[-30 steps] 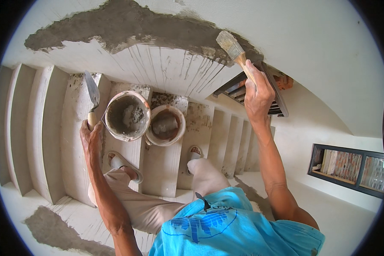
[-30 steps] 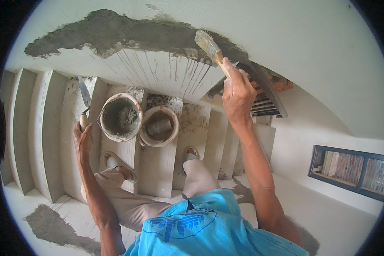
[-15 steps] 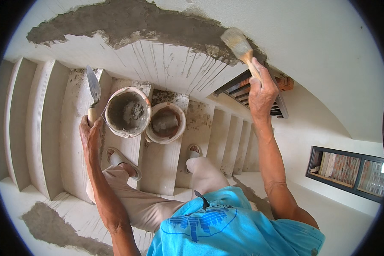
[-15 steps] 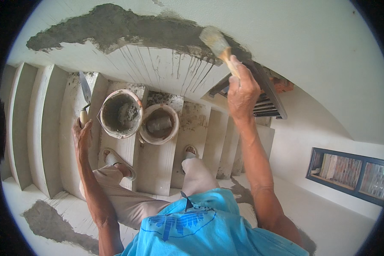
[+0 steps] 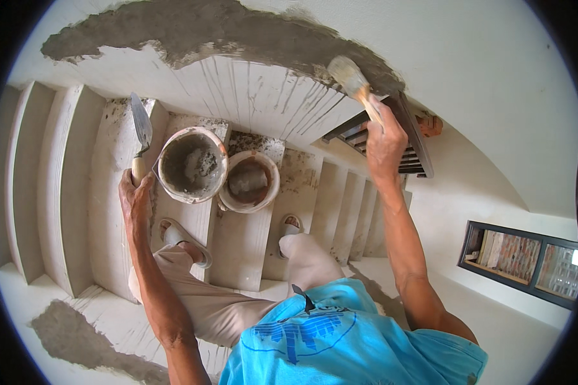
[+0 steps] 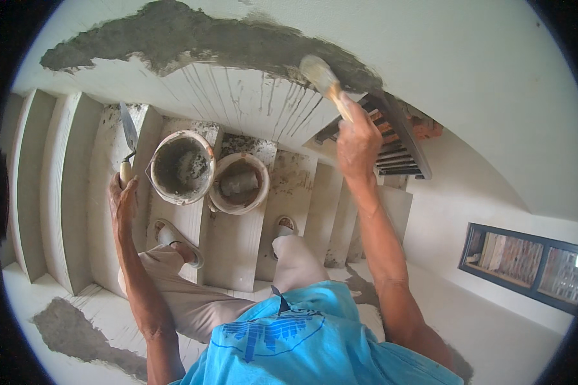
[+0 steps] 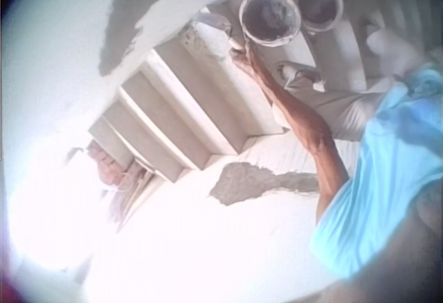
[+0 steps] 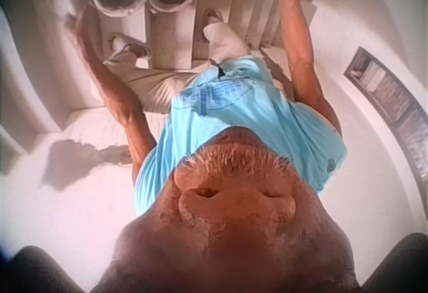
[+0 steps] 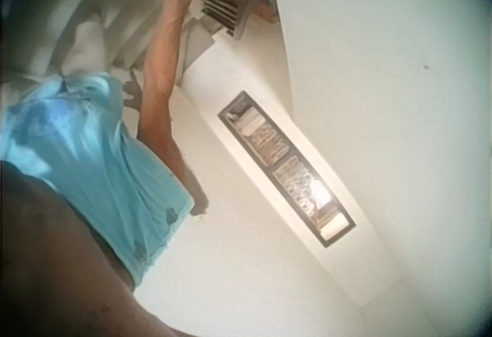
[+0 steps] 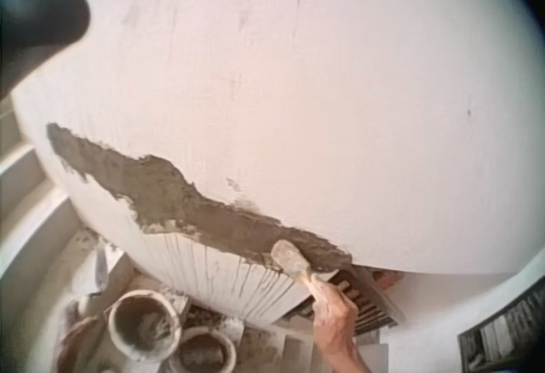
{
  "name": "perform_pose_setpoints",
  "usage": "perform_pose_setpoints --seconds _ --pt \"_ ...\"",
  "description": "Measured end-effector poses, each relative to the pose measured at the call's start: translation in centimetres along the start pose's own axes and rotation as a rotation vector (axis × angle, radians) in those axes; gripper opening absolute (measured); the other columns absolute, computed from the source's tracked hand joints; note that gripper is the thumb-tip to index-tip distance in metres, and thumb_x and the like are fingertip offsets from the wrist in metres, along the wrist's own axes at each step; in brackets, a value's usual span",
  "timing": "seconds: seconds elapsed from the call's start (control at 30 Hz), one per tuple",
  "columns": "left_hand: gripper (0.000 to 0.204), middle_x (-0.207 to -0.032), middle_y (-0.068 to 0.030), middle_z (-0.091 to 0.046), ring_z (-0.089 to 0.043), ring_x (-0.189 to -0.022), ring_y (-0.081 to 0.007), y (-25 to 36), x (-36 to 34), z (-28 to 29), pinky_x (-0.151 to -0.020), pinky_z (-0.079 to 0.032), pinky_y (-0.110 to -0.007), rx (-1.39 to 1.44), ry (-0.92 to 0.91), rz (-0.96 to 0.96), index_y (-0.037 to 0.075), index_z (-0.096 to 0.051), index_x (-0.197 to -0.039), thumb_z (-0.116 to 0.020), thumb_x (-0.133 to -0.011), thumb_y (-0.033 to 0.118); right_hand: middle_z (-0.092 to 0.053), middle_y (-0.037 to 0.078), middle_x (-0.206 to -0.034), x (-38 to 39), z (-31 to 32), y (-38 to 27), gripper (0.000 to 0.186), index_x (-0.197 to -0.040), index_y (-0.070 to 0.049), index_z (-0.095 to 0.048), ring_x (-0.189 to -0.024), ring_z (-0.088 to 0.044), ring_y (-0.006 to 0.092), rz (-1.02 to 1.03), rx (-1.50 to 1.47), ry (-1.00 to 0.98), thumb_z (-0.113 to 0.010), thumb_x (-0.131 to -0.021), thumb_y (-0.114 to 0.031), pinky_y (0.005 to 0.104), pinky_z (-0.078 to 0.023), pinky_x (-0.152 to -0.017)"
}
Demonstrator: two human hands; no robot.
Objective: The person applies plaster to a ceiling using a trowel and a brush. They scoop plaster from a bucket, spread it on the ceiling, and smooth it with the brush.
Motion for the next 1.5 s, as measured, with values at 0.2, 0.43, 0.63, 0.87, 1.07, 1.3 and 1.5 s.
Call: perform_pose_setpoints --seconds 0.2,0.43,0.63,0.87,1.07,1.3,1.5 --pt "0.041 -0.087 -0.0142 -0.061 -0.056 -0.077 -0.0242 -0.8 -0.1 0.5 -0.074 -0.047 -0.041 0.07 0.061 -0.006 -0.004 -0.06 -0.104 -0.068 -0.083 0.03 -0.071 0.019 -0.115 2.8 2.1 2.7 0.046 -0.123 0.0 -0.067 -0.102 -0.071 0.0338 0.062 0.1 0.048 -0.057 -0.079 0.011 0.0403 -0.057 -0.086" --pt "0.039 -0.086 -0.0146 -0.06 -0.055 -0.076 -0.0259 -0.4 -0.7 -0.2 -0.074 -0.047 -0.042 0.003 0.01 0.002 -0.003 -0.059 -0.103 -0.068 -0.083 0.029 -0.071 0.02 -0.112 -0.1 -1.9 -1.4 0.048 -0.126 -0.004 -0.066 -0.1 -0.07 0.0357 0.112 0.074 -0.029 -0.058 -0.081 0.012 0.0399 -0.057 -0.084" --pt "0.037 -0.082 -0.0117 -0.057 -0.055 -0.074 -0.0225 -0.9 -0.1 0.9 -0.07 -0.046 -0.04 0.054 0.059 0.015 -0.002 -0.059 -0.101 -0.068 -0.084 0.029 -0.07 0.019 -0.117 3.7 3.3 4.5 0.047 -0.125 -0.001 -0.066 -0.105 -0.07 0.0355 -0.016 0.173 0.075 -0.054 -0.082 0.012 0.0413 -0.056 -0.09" --pt "0.038 -0.083 -0.011 -0.058 -0.056 -0.075 -0.0213 -1.8 -1.4 0.7 -0.07 -0.047 -0.039 0.021 0.048 -0.014 -0.003 -0.06 -0.104 -0.07 -0.084 0.028 -0.071 0.017 -0.117 2.0 0.1 -1.2 0.05 -0.125 -0.001 -0.065 -0.104 -0.071 0.032 0.114 -0.023 0.045 -0.057 -0.078 0.014 0.0394 -0.057 -0.088" --pt "0.04 -0.08 -0.0102 -0.057 -0.054 -0.071 -0.0209 -1.0 -1.6 0.3 -0.067 -0.046 -0.039 0.018 0.027 -0.07 -0.003 -0.059 -0.101 -0.071 -0.082 0.031 -0.071 0.017 -0.115 0.2 1.3 -0.1 0.048 -0.124 0.0 -0.066 -0.1 -0.071 0.0321 0.117 0.054 0.132 -0.056 -0.079 0.013 0.0401 -0.057 -0.085" --pt "0.03 -0.068 -0.002 -0.053 -0.051 -0.054 -0.0122 -3.4 -1.8 1.6 -0.049 -0.042 -0.03 0.06 0.082 -0.067 0.002 -0.059 -0.097 -0.069 -0.086 0.028 -0.071 0.017 -0.113 3.8 5.7 2.2 0.049 -0.126 -0.002 -0.066 -0.098 -0.071 0.0323 0.041 0.025 0.211 -0.055 -0.08 0.013 0.0392 -0.056 -0.082" --pt "0.036 -0.075 -0.0063 -0.056 -0.053 -0.061 -0.0162 -3.2 -3.0 0.2 -0.056 -0.044 -0.035 0.05 0.017 -0.048 -0.001 -0.06 -0.099 -0.071 -0.083 0.03 -0.071 0.016 -0.109 0.0 3.7 -0.9 0.05 -0.124 -0.005 -0.067 -0.09 -0.071 0.0327 0.122 0.063 0.146 -0.06 -0.077 0.013 0.0391 -0.057 -0.075"
Point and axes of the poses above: each hand's wrist, its own x-axis away from the middle knuckle, its own z-axis out of the back of the hand, y = z × x, the point moved 6 cm from there along -x, towards the middle knuckle
